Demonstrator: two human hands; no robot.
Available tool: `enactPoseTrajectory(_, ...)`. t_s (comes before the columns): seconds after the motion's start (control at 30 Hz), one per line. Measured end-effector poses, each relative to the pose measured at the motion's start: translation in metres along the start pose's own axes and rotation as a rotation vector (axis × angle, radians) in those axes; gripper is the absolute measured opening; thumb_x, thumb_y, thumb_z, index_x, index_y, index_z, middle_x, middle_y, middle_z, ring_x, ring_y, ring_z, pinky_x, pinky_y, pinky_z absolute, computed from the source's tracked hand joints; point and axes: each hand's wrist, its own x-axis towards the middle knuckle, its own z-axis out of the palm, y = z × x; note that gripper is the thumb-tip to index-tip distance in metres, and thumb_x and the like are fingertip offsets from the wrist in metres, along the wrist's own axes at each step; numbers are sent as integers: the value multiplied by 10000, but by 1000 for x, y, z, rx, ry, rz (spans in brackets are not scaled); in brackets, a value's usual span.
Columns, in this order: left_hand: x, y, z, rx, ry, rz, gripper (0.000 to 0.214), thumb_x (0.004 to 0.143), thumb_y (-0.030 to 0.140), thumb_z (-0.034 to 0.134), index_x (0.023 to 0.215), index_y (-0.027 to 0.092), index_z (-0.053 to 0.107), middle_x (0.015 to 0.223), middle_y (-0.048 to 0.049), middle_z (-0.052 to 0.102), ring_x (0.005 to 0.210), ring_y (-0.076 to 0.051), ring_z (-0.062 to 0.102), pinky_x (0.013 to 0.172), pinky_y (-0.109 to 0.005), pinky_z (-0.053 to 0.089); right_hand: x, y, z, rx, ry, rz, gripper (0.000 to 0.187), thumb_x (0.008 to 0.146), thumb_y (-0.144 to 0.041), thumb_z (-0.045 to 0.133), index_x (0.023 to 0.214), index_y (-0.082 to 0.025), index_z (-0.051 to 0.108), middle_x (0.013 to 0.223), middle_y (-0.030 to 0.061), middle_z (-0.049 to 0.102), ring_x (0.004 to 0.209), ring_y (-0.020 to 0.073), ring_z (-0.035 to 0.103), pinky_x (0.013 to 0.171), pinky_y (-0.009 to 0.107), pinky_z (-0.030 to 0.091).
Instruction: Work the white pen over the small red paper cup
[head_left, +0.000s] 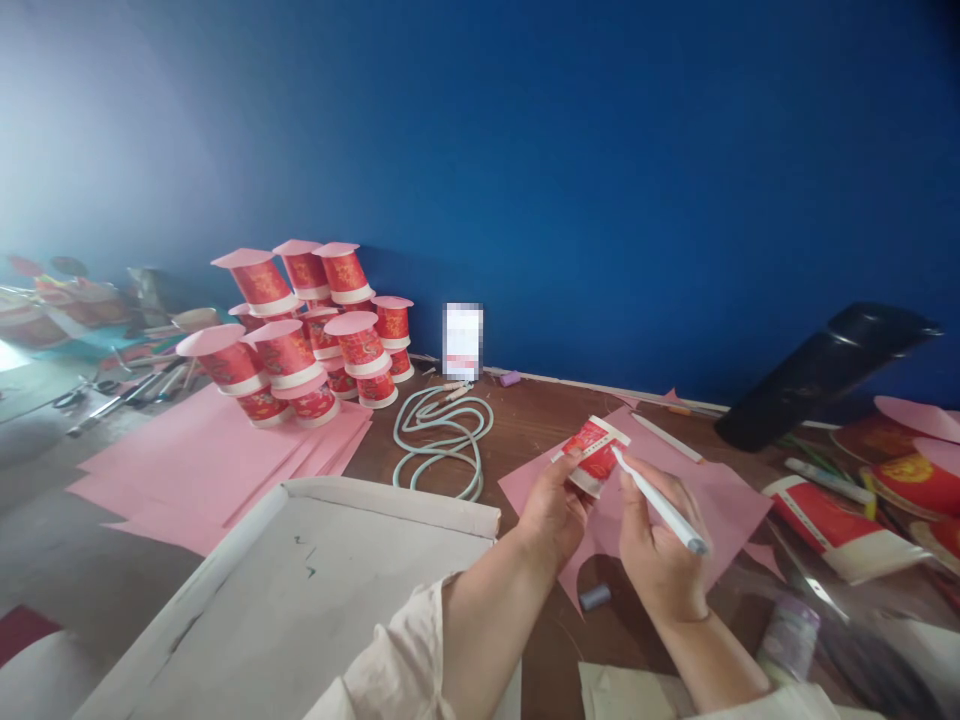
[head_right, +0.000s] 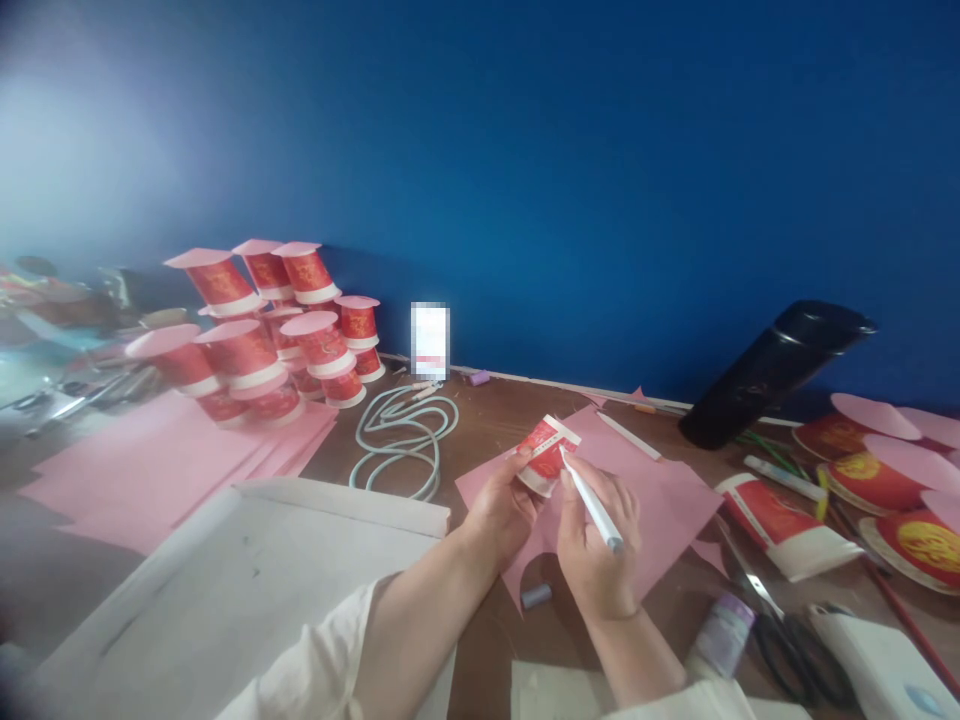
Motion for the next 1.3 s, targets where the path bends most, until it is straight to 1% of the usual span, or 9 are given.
enactPoseTrajectory(0.2, 0, 0, 0, -5, 14, -1, 201, 705, 188, 692, 890, 111, 672, 882, -77, 705, 784, -141, 651, 784, -233, 498, 1, 0, -1, -18, 26, -30, 242, 841, -155, 558, 1079, -155, 603, 933, 96, 681, 845, 185, 621, 797, 340, 483)
enactPoseTrajectory(0.37, -2, 2, 2, 10, 5, -8, 199, 706, 189, 689, 891, 119, 669, 869, -74, 706, 763, -139, 652, 763, -232, 504, 2, -1, -2, 8, -9, -1, 216, 844, -165, 553, 1052, -160, 611, 916, 93, 674, 839, 193, 619, 785, 348, 485)
enactPoseTrajectory(0.63, -1, 1, 1, 15, 0, -10, 240, 698, 196, 698, 925, 121, 673, 904, -80, 712, 807, -154, 660, 801, -243, 501, 4, -3, -3, 4, 31, 11, 222, 844, -157, 548, 1057, -153, 609, 917, 98, 670, 839, 197, 616, 787, 353, 479)
enactPoseTrajectory(0.73, 0, 0, 0, 10, -6, -19, 212, 709, 187, 683, 907, 114, 671, 908, -88, 711, 812, -156, 662, 806, -244, 503, 4, -2, -2, -14, 29, 1, 214, 844, -165, 552, 1049, -156, 612, 918, 97, 676, 837, 198, 620, 787, 355, 481)
enactPoseTrajectory(0.87, -1, 1, 2, 17, 36, -35, 189, 704, 163, 680, 885, 111, 668, 883, -87, 710, 794, -154, 661, 791, -241, 510, 5, 0, -2, -20, 38, 17, 212, 852, -173, 538, 1050, -150, 610, 923, 105, 671, 857, 205, 615, 799, 361, 477)
enactPoseTrajectory(1.0, -1, 1, 4, 16, 20, -25, 203, 716, 175, 675, 909, 111, 673, 905, -88, 712, 839, -164, 665, 832, -252, 510, 4, 0, -3, -7, 66, 8, 208, 849, -177, 542, 1044, -152, 609, 916, 102, 666, 853, 201, 609, 799, 358, 477)
enactPoseTrajectory(1.1, -1, 1, 3, 17, 19, -26, 199, 722, 175, 670, 910, 109, 675, 895, -87, 711, 829, -164, 663, 831, -256, 510, 4, -1, -4, -7, 69, 6, 210, 849, -184, 545, 1046, -154, 610, 917, 102, 672, 855, 201, 612, 799, 360, 480)
enactPoseTrajectory(1.17, -2, 2, 4, 11, 14, -24, 201, 723, 167, 667, 915, 106, 674, 894, -86, 709, 824, -160, 661, 830, -255, 509, 4, -1, -4, -6, 57, 8, 214, 851, -189, 545, 1051, -154, 611, 919, 103, 674, 857, 203, 617, 798, 364, 483)
enactPoseTrajectory(1.3, -4, 3, 5, 15, 27, -34, 183, 722, 163, 669, 894, 102, 668, 867, -80, 704, 798, -145, 655, 817, -240, 507, 4, -2, -3, 31, -8, 5, 198, 849, -200, 551, 1033, -160, 615, 913, 97, 680, 847, 202, 627, 803, 377, 491)
